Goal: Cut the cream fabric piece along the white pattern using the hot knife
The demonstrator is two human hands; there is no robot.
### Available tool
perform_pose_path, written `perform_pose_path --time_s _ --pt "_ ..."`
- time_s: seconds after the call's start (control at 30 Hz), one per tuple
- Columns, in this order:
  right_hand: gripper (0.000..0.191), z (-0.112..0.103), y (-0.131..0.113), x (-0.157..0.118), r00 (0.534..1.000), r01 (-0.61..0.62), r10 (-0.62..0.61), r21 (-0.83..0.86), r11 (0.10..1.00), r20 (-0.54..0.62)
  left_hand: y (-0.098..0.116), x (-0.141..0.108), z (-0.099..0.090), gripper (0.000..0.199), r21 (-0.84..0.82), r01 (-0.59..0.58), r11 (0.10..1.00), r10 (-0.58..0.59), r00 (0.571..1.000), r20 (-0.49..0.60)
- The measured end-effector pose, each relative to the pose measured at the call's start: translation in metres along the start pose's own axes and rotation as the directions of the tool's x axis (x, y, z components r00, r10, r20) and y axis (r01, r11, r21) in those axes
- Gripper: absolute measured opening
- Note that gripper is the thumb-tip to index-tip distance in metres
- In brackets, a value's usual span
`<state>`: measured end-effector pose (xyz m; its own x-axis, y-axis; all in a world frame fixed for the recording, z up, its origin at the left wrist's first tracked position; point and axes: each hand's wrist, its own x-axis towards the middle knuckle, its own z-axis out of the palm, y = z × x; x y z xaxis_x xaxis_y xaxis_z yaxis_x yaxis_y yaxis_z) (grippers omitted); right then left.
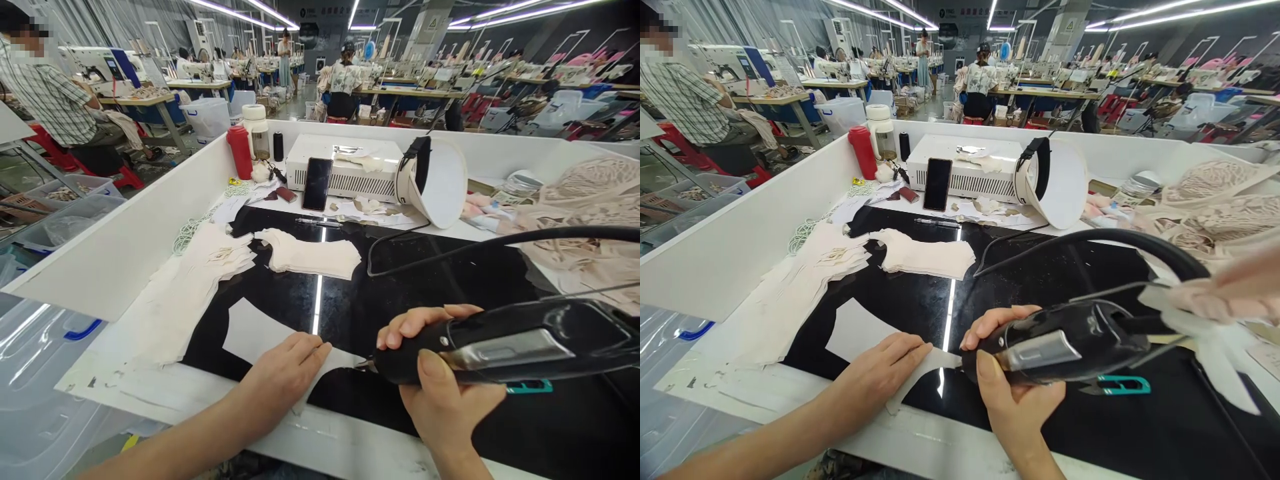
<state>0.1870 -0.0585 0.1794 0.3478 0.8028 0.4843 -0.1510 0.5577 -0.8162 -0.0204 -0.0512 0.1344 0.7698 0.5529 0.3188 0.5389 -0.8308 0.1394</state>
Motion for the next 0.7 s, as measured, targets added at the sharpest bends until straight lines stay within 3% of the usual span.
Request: perform_pose_path --time_s 0.13,0.4,0.6,0.7 --pt "0.035 0.000 -0.002 -0.007 0.999 0.016 -0.016 -0.013 1.000 -0.028 0.000 0.001 -0.001 0.033 -0.022 0.029 0.999 -0.029 0.999 0.024" --pt "0.029 0.000 -0.004 -0.016 1.000 -0.006 0.005 -0.042 0.999 -0.029 0.004 0.002 -0.004 0.044 0.176 -0.075 0.982 0.060 0.994 0.088" --pt "0.032 0.003 -0.008 -0.019 0.999 0.002 -0.005 -0.058 0.998 -0.047 0.015 -0.001 0.011 0.026 0.221 0.017 0.975 -0.014 1.000 -0.018" --pt "0.030 0.002 -0.008 -0.022 0.999 -0.008 0.005 -0.060 0.998 -0.043 0.022 -0.002 0.013 0.054 0.224 0.044 0.974 -0.042 0.999 -0.012"
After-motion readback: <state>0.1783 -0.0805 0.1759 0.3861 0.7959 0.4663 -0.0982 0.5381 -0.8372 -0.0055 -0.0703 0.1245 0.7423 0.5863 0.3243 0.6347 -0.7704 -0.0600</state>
